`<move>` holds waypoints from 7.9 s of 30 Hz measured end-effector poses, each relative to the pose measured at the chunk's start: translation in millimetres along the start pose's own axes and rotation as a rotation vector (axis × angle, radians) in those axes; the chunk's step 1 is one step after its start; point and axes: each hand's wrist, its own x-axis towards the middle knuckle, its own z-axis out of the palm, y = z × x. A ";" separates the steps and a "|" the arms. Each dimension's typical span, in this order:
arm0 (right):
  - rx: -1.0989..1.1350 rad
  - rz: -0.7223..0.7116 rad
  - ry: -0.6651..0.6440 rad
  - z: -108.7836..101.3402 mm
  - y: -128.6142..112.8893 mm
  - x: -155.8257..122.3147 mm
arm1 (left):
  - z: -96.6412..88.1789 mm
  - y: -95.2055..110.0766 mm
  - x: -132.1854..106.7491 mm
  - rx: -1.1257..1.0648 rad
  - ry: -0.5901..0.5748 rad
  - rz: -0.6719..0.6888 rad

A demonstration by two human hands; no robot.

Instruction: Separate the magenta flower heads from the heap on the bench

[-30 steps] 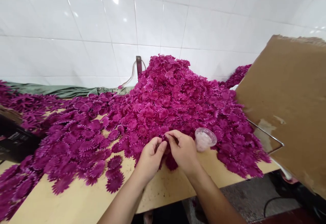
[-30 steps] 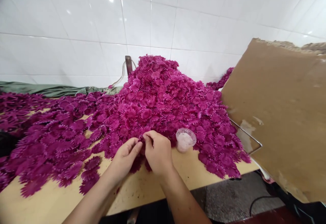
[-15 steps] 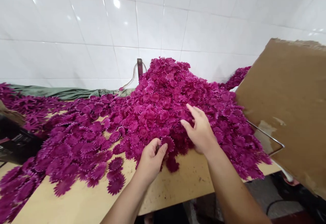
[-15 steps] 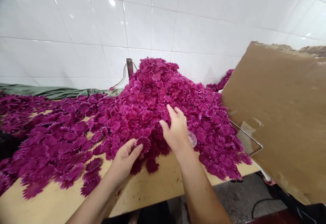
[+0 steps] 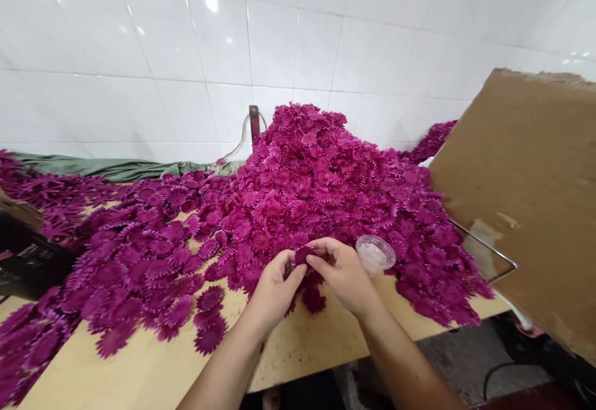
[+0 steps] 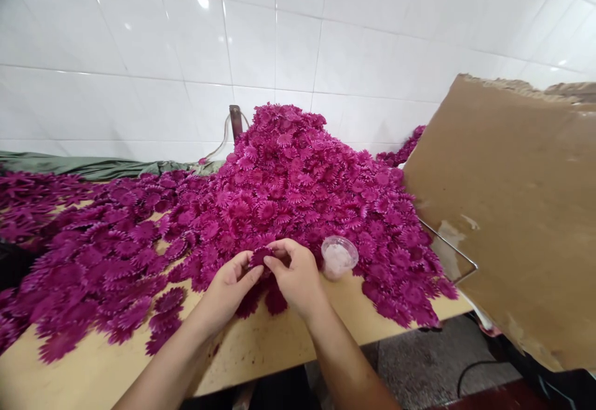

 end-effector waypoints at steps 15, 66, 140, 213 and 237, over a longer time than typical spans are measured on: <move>-0.191 -0.131 0.149 7.6 -2.6 -5.9 | -6.9 -0.1 -1.8 0.696 0.112 0.451; 0.405 0.158 0.190 0.5 29.4 -37.0 | 20.8 -8.1 0.2 0.410 -0.009 0.107; 0.534 0.191 0.348 -18.8 23.4 -42.2 | 9.5 18.5 52.2 0.651 0.150 0.306; 0.375 0.164 0.217 -11.6 47.8 -39.4 | 34.5 -6.3 0.8 0.632 -0.141 0.191; 0.515 0.238 0.302 -10.3 40.5 -46.5 | 34.1 -3.7 0.8 0.654 -0.244 0.260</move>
